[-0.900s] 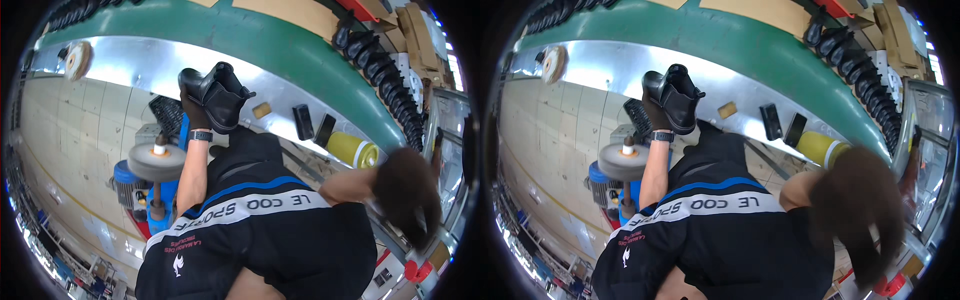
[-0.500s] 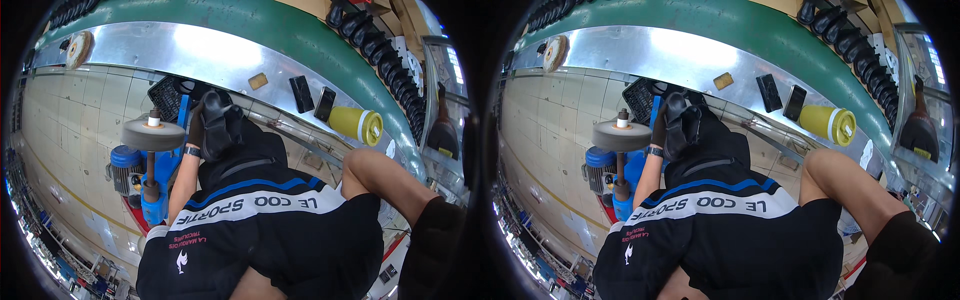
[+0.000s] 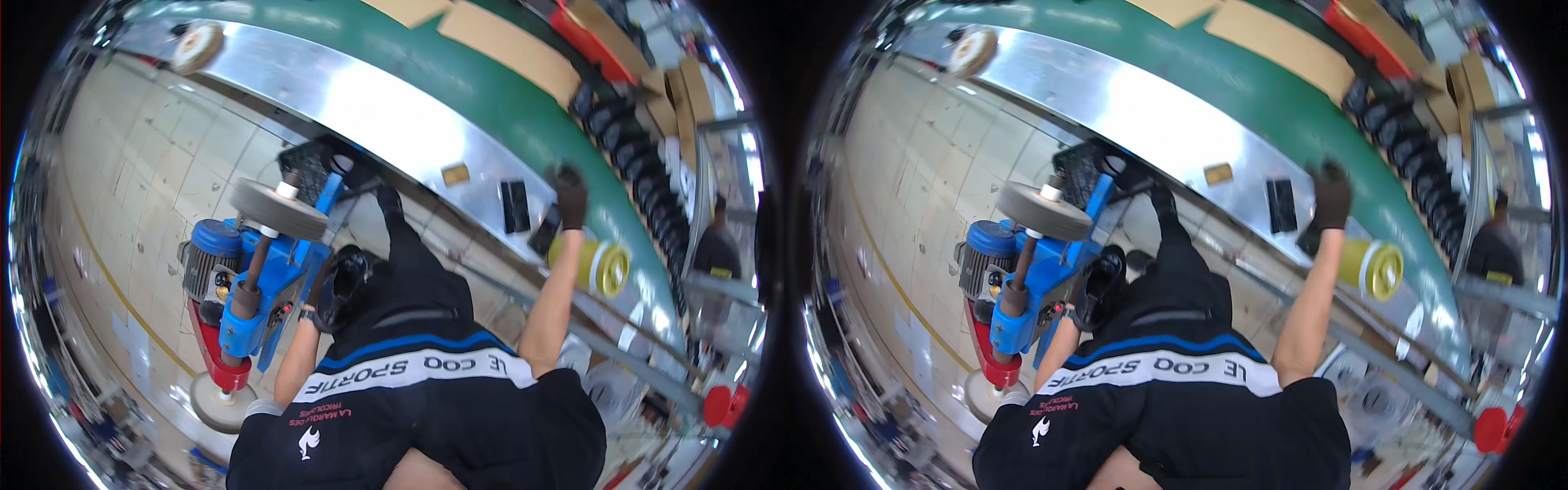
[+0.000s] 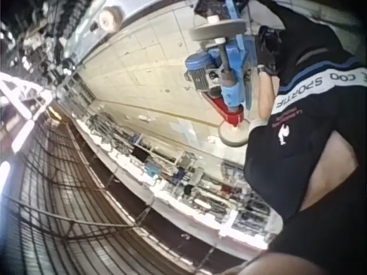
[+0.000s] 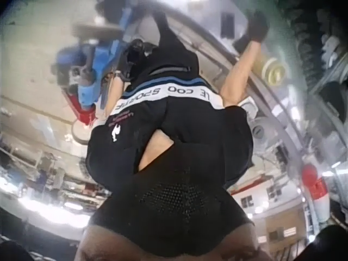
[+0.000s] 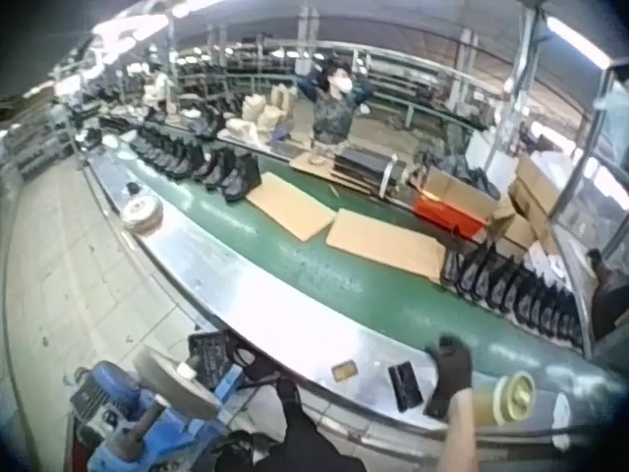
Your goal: Grinding and polishing the soles and edges of black shoes using a rotating industrial wheel.
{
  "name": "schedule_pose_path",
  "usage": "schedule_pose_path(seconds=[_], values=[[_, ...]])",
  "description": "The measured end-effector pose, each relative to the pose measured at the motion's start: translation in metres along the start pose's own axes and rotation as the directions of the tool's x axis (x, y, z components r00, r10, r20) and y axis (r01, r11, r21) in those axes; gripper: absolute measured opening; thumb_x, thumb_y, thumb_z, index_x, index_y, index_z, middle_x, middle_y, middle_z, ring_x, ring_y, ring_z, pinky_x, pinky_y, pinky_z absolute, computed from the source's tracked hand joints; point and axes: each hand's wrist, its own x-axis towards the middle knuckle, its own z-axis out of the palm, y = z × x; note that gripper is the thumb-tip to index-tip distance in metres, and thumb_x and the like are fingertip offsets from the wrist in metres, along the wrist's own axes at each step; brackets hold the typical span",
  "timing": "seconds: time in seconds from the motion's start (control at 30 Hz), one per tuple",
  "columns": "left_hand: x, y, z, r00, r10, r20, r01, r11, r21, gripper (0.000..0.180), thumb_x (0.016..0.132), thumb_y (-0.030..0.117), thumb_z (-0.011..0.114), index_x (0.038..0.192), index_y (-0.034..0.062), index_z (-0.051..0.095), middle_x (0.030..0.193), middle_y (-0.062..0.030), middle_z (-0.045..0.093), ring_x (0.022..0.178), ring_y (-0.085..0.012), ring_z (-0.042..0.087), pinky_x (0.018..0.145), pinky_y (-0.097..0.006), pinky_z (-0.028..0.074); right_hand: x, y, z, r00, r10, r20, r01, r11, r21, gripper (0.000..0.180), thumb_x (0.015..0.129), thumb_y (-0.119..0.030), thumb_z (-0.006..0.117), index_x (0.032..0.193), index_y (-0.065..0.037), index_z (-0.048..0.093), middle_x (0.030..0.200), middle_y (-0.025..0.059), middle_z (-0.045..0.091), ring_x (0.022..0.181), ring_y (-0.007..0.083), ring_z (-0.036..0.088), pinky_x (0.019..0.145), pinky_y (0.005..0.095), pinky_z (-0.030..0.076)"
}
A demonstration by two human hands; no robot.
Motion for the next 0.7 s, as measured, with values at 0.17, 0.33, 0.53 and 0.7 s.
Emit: schedule_pose_path(seconds=[0.17, 0.33, 0.53, 0.7], values=[[-0.04, 0.05, 0.052, 0.991, 0.046, -0.125, -0.074, 0.971, -0.229, 0.035, 0.094, 0.029, 0.037, 0.114, 0.0039, 0.052, 0.107, -0.0103, 0.059, 0.092, -0.0196, 0.059, 0.084, -0.032, 0.048, -0.026, 0.133, 0.11, 0.766, 0.314, 0.561, -0.146, 0.934, -0.325, 0.073, 0.06, -0.063, 0.063, 0.094, 0.002, 0.061, 0.099, 0.0234, 0.06, 0.095, 0.03, 0.057, 0.079, 0.0397, 0.044], [-0.069, 0.024, 0.04, 0.988, 0.018, -0.155, -0.116, 0.749, -0.652, 0.036, 0.093, 0.032, 0.043, 0.117, 0.0069, 0.05, 0.106, -0.005, 0.059, 0.091, -0.016, 0.059, 0.082, -0.028, 0.047, -0.036, 0.126, 0.122, 0.902, 0.152, 0.405, -0.128, 0.988, -0.084, 0.074, 0.039, -0.033, 0.086, 0.09, 0.007, 0.049, 0.085, 0.0178, 0.06, 0.075, 0.0295, 0.06, 0.066, 0.039, 0.048], [-0.072, 0.007, 0.037, 0.848, 0.07, -0.525, -0.388, 0.756, -0.527, 0.038, 0.088, 0.04, 0.048, 0.11, 0.0088, 0.053, 0.096, -0.0043, 0.062, 0.08, -0.0141, 0.06, 0.074, -0.029, 0.05, -0.04, 0.064, 0.102, 0.881, 0.267, 0.39, -0.152, 0.942, -0.301, 0.086, 0.042, -0.03, 0.08, 0.107, 0.005, 0.036, 0.091, 0.0218, 0.06, 0.083, 0.0365, 0.06, 0.075, 0.0406, 0.048], [-0.09, -0.013, 0.042, 0.837, 0.029, -0.547, -0.449, 0.608, -0.655, 0.052, 0.084, 0.05, 0.049, 0.104, 0.0022, 0.056, 0.086, -0.0117, 0.064, 0.071, -0.0203, 0.063, 0.063, -0.031, 0.053, -0.057, -0.02, 0.112, 0.821, -0.191, 0.538, 0.188, 0.98, 0.061, 0.072, 0.051, -0.03, 0.076, 0.115, -0.008, 0.05, 0.107, 0.0153, 0.059, 0.098, 0.0313, 0.058, 0.085, 0.0389, 0.045]])
